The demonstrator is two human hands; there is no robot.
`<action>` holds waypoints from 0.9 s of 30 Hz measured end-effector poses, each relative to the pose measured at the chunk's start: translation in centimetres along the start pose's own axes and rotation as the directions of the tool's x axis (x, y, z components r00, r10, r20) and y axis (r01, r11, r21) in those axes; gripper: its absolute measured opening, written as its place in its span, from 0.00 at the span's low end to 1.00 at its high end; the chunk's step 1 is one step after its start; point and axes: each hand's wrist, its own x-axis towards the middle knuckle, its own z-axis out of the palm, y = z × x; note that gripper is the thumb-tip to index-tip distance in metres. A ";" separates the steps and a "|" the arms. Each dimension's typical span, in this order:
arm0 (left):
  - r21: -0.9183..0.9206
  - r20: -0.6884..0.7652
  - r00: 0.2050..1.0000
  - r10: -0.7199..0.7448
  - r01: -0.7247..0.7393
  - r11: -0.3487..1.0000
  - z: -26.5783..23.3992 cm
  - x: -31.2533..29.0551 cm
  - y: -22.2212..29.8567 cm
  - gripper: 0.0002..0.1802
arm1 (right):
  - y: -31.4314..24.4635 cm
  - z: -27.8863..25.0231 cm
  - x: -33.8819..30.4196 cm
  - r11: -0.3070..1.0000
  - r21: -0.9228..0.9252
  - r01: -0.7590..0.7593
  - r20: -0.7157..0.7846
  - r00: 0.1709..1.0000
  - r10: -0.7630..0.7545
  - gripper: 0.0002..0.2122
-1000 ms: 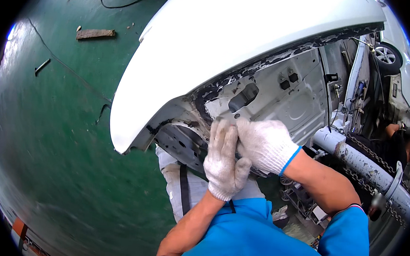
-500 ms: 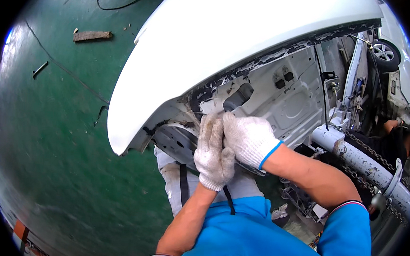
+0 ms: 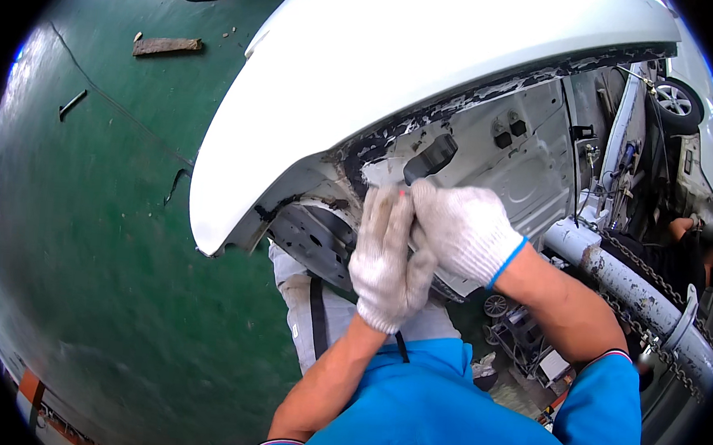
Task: The person uses a small red-handled scraper to remove old black sealant from the edge of a white car hood. The person works along the seam where the hood meets the frame, scraping away the material. The hood is propped open in a workshop environment.
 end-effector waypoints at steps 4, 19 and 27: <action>-0.003 -0.003 0.999 0.036 -0.036 0.999 0.6 -0.1 -0.9 0.32 | 0.8 1.3 0.8 1.000 -0.028 0.014 0.042 0.999 -0.013 0.12; 0.335 0.143 0.980 0.136 -0.177 0.926 -4.4 2.5 -4.2 0.28 | -0.6 1.6 -1.6 0.945 -0.300 0.131 -0.146 0.973 -0.181 0.12; 0.502 0.516 0.846 0.135 -0.427 0.752 -6.3 5.9 -4.0 0.15 | -0.1 2.2 -2.3 0.974 -0.192 0.124 -0.155 0.976 -0.155 0.10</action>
